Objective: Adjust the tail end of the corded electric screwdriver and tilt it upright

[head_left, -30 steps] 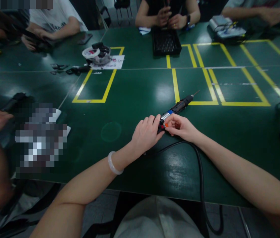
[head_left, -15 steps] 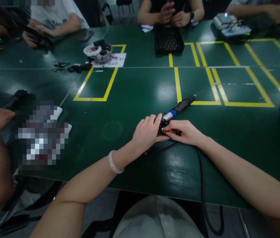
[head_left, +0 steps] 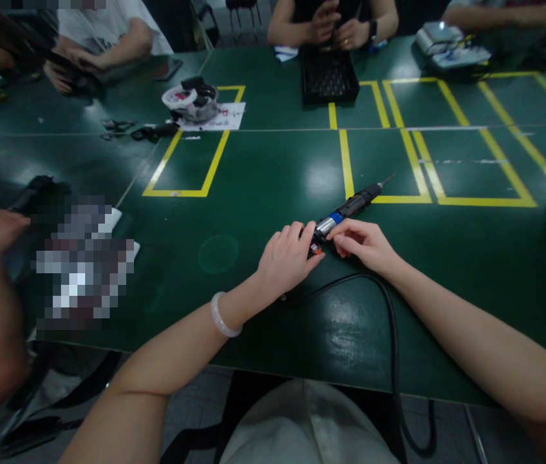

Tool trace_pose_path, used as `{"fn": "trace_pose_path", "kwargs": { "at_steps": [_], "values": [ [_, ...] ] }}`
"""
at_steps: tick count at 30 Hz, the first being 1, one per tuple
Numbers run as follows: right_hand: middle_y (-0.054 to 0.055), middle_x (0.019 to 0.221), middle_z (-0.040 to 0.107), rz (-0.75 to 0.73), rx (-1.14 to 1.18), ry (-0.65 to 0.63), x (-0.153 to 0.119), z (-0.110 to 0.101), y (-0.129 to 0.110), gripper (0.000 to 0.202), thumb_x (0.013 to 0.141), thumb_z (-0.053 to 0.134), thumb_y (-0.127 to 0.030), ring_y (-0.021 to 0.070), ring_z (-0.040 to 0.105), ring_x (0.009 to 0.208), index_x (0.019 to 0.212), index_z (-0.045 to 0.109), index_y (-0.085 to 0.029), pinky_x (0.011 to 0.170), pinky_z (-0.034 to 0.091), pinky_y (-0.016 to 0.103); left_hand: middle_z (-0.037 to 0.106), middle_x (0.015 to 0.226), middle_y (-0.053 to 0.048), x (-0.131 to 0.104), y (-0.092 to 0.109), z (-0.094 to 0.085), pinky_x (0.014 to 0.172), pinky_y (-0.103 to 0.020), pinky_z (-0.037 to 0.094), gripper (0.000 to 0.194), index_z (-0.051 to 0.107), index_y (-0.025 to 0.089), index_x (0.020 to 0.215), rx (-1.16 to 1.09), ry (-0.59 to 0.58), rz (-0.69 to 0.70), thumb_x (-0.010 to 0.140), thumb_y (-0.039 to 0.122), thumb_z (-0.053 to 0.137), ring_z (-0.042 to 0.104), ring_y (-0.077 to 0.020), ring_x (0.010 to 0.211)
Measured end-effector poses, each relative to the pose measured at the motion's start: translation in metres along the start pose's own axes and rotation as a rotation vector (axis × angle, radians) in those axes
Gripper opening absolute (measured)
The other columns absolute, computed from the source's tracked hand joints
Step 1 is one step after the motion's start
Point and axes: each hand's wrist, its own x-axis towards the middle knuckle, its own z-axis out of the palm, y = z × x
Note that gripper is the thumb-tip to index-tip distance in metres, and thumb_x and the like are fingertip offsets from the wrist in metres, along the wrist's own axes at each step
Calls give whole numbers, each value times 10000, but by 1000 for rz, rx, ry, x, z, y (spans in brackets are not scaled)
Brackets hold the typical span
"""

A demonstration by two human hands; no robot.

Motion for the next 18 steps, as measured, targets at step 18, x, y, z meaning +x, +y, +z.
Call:
{"fn": "trace_pose_path", "kwargs": {
  "at_steps": [18],
  "values": [
    [-12,598,623,63,223,58,5,-5,3,284,886,720,-449,111,557,514,850,716,-167,497,420,237,541,1253,-125,8,-16,-6,936,-393,485,552,455,202,1431,-177,-77,-80,959,423,635,561,-279,1107]
  ]
}}
